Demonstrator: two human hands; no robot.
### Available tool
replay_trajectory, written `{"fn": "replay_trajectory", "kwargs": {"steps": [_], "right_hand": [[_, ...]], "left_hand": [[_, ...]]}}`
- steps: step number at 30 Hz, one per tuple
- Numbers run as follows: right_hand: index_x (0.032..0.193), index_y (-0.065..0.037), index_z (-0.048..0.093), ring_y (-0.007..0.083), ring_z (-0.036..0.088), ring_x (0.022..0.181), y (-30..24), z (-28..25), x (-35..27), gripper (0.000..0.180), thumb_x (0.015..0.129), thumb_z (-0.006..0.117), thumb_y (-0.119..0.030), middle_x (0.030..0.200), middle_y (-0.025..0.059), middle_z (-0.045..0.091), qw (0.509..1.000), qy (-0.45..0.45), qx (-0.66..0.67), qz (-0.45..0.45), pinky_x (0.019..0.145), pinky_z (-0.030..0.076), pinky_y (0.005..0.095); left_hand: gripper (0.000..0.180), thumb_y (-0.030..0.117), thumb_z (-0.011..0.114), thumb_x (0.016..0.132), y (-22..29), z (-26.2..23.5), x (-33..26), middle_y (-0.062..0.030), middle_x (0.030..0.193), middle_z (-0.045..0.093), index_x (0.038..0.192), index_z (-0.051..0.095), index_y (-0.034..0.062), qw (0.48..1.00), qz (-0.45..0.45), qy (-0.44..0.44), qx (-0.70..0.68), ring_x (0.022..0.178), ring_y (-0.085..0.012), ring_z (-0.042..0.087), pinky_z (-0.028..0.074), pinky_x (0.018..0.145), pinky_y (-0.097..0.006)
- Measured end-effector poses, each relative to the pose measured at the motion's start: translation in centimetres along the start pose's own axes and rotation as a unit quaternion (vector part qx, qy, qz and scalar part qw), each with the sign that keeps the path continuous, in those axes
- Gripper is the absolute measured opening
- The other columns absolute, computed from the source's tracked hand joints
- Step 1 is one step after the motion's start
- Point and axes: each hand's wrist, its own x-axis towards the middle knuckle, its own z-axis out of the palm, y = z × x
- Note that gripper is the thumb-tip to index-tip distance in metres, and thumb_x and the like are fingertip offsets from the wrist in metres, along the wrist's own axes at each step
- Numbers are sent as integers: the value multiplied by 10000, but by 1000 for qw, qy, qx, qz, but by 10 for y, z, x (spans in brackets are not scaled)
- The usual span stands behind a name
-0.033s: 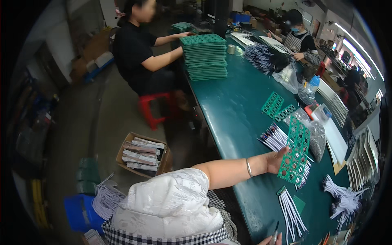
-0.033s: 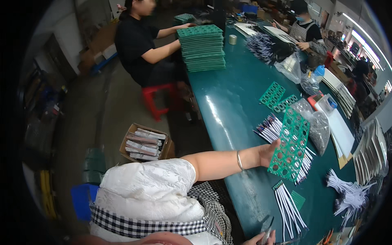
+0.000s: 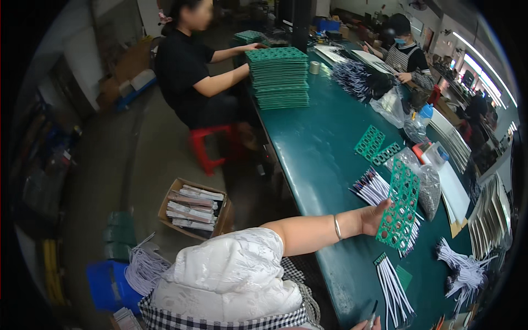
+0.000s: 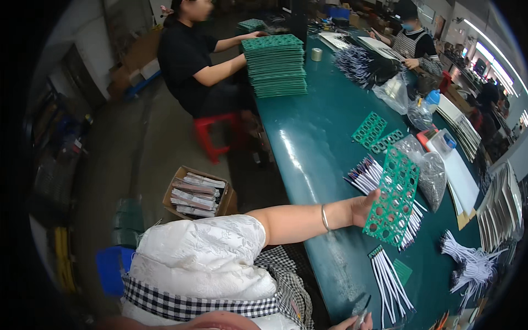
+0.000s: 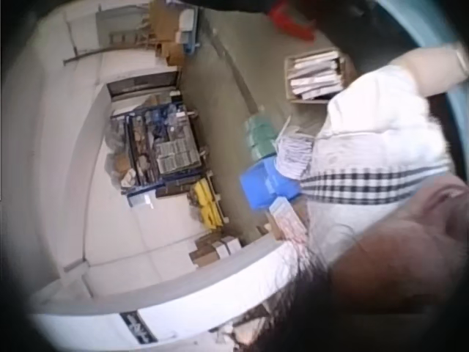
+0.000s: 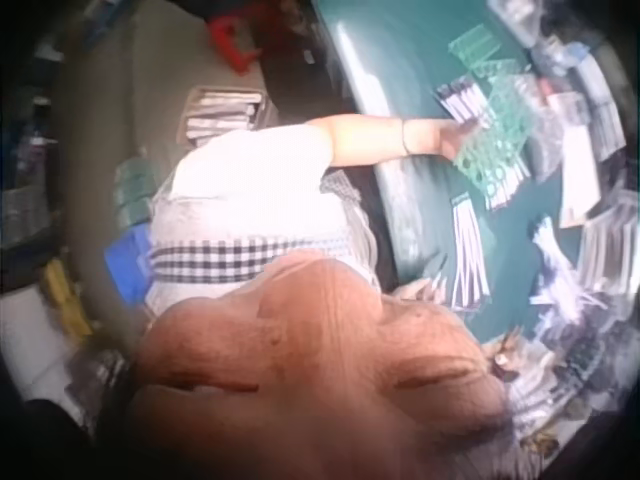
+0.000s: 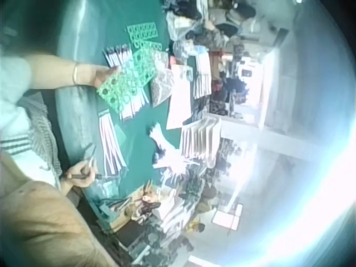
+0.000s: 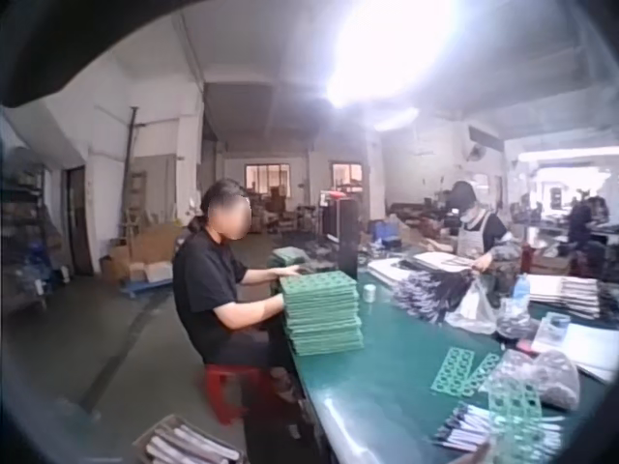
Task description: The person picks up circuit board panels from the table, solders components onto them using a soldering iron, scrapes a board with a wrapped utility blade, and holds up the board.
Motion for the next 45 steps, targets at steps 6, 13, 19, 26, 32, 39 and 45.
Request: {"fn": "replay_trajectory", "kwargs": {"steps": [6,13,19,26,32,39,45], "right_hand": [[1165,10,568,248,644,911,-11,-5,-4,342,848,695,33,1047,161,643,984,-33,-24,171,783,539,307],[1272,42,485,252,646,967,-26,-6,13,491,832,700,75,1139,169,613,970,-44,134,199,863,543,309],[1211,52,383,315,660,992,-17,-3,0,481,841,692,60,1185,220,574,994,-38,0,99,862,575,332],[1252,74,329,365,642,1018,-8,6,-17,455,908,622,19,1220,274,530,992,-15,67,104,876,582,394],[1314,78,307,401,622,1060,-5,2,-20,452,1004,522,-172,1307,299,463,990,-52,71,108,857,584,463],[1180,-8,415,393,589,1123,-13,12,-6,375,863,558,131,1220,263,569,979,9,142,148,997,470,477],[1204,4,431,368,589,1092,-6,7,-21,437,805,559,128,1163,227,586,978,4,127,166,984,474,469]], "left_hand": [[913,689,745,653,2,-6,-1,-20,1302,568,1408,424,288,1000,-7,10,-26,1116,-216,592,540,882,-461],[877,654,741,695,-1,0,0,-36,1289,575,1405,438,237,1000,18,-10,-21,1129,-241,591,522,930,-532],[953,635,756,694,-1,9,-2,-47,1370,512,1450,358,213,998,-18,-44,-29,1175,-253,563,501,968,-532],[1147,502,866,630,29,28,-14,-183,1476,382,1506,229,121,992,83,-87,30,1260,-282,506,472,1020,-533],[1285,620,812,624,52,57,-25,-243,1566,170,1557,74,132,980,109,-135,93,1322,-294,458,438,1061,-491],[1191,407,902,613,4,33,-19,-241,1550,235,1551,203,186,974,-164,-155,13,1301,-284,479,504,980,-331],[1110,412,881,644,-12,14,-20,-222,1511,337,1541,242,278,978,-147,-146,-13,1276,-274,489,483,888,-295]]}}
